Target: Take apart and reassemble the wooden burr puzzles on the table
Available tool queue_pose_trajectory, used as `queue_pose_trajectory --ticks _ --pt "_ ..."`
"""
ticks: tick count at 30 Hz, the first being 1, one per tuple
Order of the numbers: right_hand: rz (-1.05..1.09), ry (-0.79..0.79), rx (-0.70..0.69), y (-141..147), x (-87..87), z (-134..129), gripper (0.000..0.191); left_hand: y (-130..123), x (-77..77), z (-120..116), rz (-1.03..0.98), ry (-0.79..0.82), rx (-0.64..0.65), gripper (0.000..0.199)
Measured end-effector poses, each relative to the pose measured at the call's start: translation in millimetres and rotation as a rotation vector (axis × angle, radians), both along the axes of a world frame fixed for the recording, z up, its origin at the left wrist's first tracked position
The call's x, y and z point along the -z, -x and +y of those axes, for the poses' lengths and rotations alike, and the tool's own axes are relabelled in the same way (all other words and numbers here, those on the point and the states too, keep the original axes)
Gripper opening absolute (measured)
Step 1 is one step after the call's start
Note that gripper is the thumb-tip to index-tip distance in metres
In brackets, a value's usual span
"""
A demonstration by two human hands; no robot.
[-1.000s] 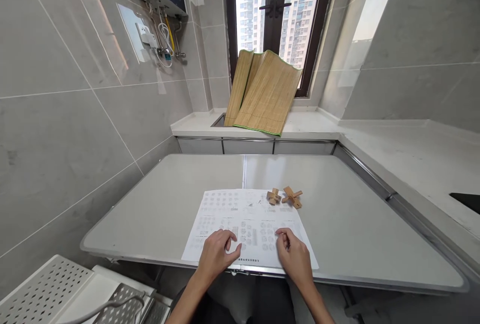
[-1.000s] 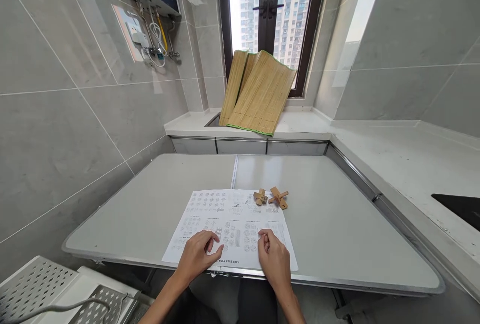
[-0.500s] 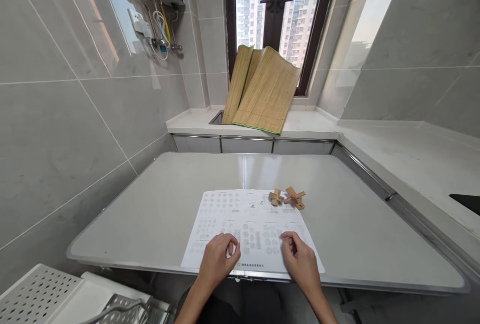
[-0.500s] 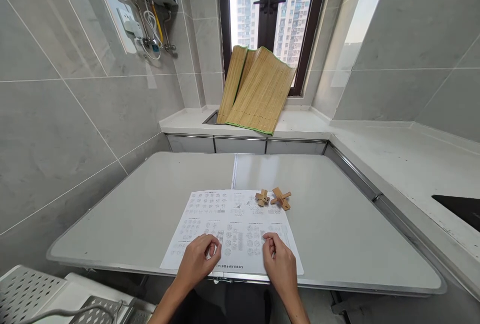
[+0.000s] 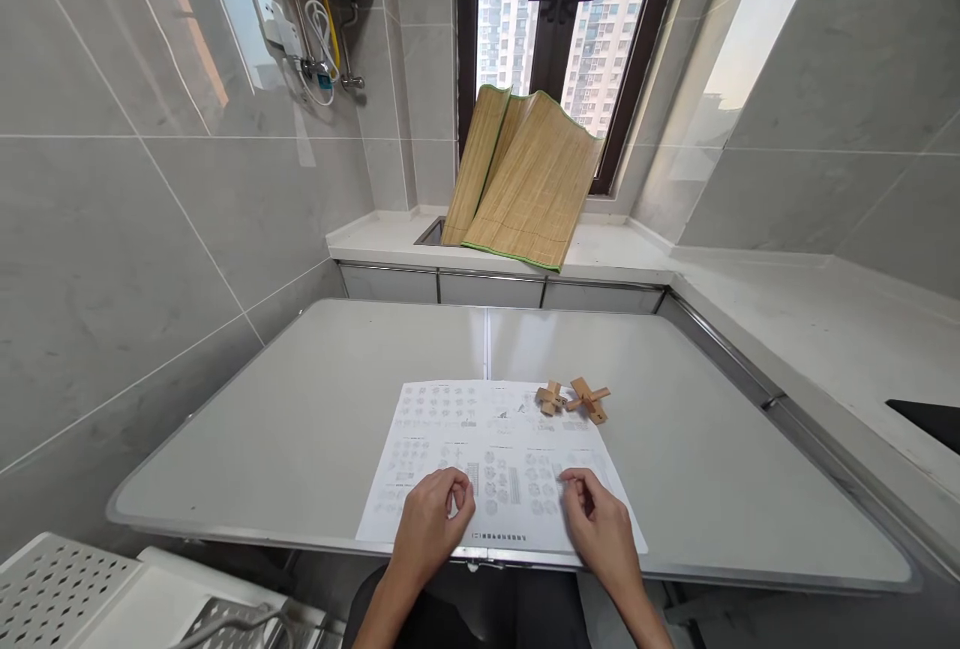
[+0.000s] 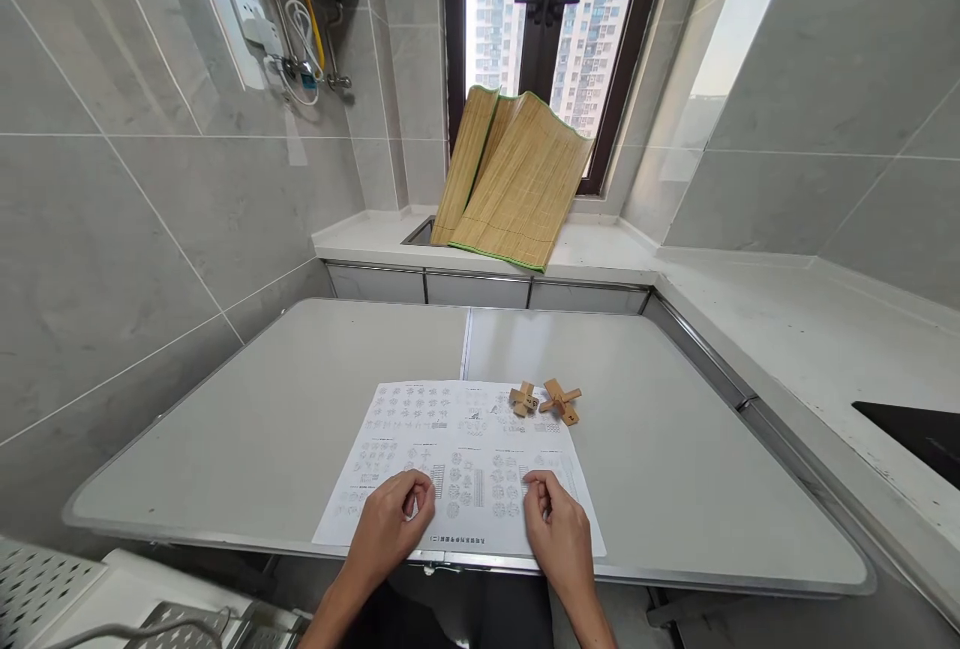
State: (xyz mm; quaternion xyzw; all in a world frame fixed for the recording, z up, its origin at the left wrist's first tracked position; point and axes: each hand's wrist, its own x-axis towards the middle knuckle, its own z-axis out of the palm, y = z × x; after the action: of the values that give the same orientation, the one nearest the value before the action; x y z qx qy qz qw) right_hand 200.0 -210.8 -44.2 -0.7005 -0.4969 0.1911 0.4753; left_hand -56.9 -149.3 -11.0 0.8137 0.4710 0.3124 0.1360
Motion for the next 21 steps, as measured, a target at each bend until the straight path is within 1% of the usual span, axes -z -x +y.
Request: queue_pose_trajectory --ticks 1,2,3,5,6,11,15,18,21 --pt "0.096 0.012 -0.013 -2.9 -0.6 2.0 0.036 0.7 0.9 0.3 0.001 0.003 -0.001 0.019" --pt "0.237 0.021 -0.029 -6.8 -1.7 4.9 0.033 1.3 1.5 0.5 0.002 0.009 -0.002 0.02" --pt "0.414 0.026 -0.056 -11.8 -3.4 8.7 0.03 2.0 1.9 0.8 0.002 0.019 -0.001 0.022" --pt "0.868 0.021 -0.089 -24.0 -8.3 19.4 0.028 3.0 2.1 1.1 -0.004 0.047 0.003 0.027" --pt "0.952 0.021 -0.092 -30.9 -11.2 26.0 0.028 3.4 2.1 1.1 -0.011 0.06 0.004 0.029" --pt "1.2 0.016 -0.147 -61.5 -23.1 65.2 0.018 3.7 2.7 0.2 -0.049 0.065 0.018 0.032" --pt "1.322 0.0 -0.189 -71.5 -24.3 93.4 0.013 3.5 4.0 -0.8 -0.056 0.044 0.016 0.031" --pt "1.358 -0.024 -0.202 -73.3 -23.1 107.3 0.014 3.7 5.3 -1.2 -0.062 0.039 0.004 0.029" --pt "1.349 -0.078 -0.199 -73.5 -23.0 110.3 0.021 4.0 6.1 -1.6 -0.064 0.043 0.005 0.028"
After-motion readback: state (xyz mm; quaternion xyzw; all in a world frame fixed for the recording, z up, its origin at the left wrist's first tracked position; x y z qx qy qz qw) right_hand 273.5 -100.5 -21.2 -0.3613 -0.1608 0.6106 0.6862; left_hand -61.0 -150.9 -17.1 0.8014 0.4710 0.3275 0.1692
